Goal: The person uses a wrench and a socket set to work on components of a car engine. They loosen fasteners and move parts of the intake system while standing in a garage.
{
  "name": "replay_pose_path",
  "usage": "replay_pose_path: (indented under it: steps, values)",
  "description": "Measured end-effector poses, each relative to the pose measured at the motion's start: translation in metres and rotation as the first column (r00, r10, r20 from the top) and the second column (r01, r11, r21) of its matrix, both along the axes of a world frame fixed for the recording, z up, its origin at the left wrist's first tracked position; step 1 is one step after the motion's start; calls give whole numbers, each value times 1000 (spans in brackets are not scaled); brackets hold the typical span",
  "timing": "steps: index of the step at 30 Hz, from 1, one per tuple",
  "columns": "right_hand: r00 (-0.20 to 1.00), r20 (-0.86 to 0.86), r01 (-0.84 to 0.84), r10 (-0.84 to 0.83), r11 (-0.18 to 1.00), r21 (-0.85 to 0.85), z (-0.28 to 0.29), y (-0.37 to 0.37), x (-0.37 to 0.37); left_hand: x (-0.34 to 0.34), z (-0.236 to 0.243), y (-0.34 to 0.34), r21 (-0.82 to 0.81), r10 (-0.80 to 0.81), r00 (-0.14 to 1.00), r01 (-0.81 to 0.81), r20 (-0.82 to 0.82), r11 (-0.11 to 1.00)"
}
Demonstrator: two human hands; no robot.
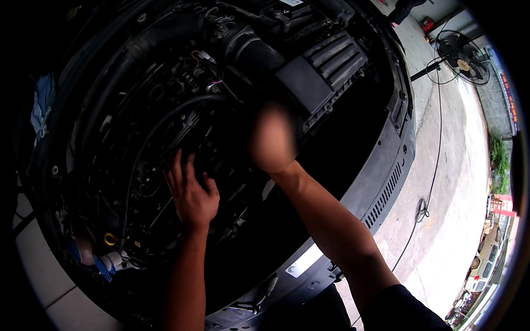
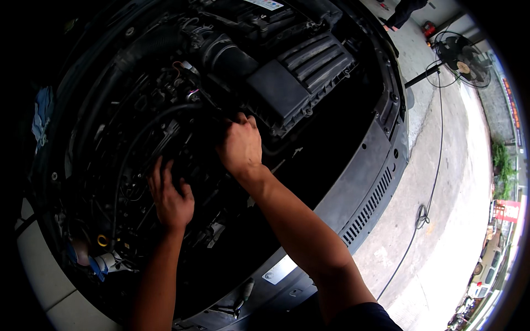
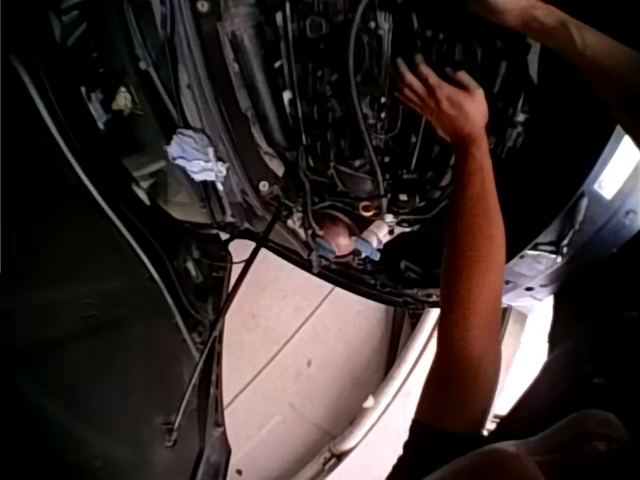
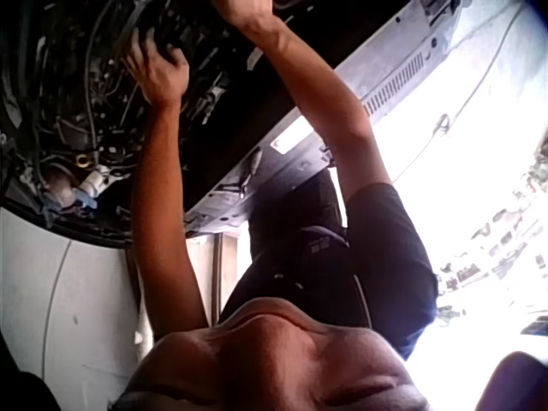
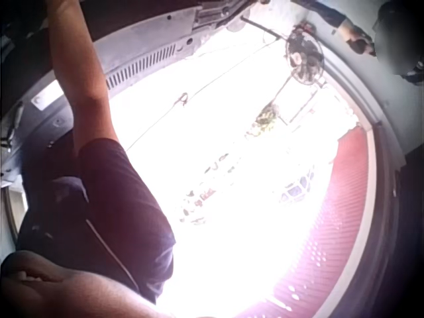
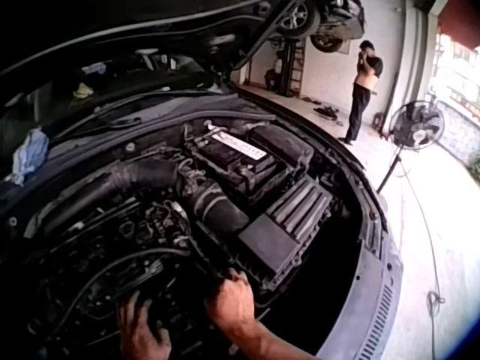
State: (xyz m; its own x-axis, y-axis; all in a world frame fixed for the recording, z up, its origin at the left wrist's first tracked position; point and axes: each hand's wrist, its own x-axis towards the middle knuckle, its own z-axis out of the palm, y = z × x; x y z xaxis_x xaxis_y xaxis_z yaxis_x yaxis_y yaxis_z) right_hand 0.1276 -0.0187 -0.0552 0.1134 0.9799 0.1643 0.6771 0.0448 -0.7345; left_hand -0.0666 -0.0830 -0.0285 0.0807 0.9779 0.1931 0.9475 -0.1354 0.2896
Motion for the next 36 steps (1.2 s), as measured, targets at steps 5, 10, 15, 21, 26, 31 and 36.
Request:
replay_pose_path:
  steps: [5,10,15,21,26,31,36]
  values:
    - [986,164,39,-38,999,-4,24,2,-1,0,2,1,-21,-1,1000,0,-25,1000]
    - [980,199,-13,11,1000,12,22,-2,-23,0,1,-1,-13,13,1000,-13,28,1000]
    - [992,120,8,29,956,-295,48,-5,-66,0,3,1,11,-24,1000,24,5,1000]
    - [998,53,22,-19,997,-72,45,-52,-2,-1,4,-3,-28,50,999,-50,5,998]
    - [593,-759,-76,-269,920,-386,37,-18,22,2,4,-1,-4,31,999,-32,-19,999]
    - [846,-493,11,-205,930,-368,19,13,17,-1,-3,1,-11,18,1000,-18,5,1000]
    - [957,-274,45,-92,984,-173,9,26,22,6,5,4,-2,8,999,-8,43,1000]
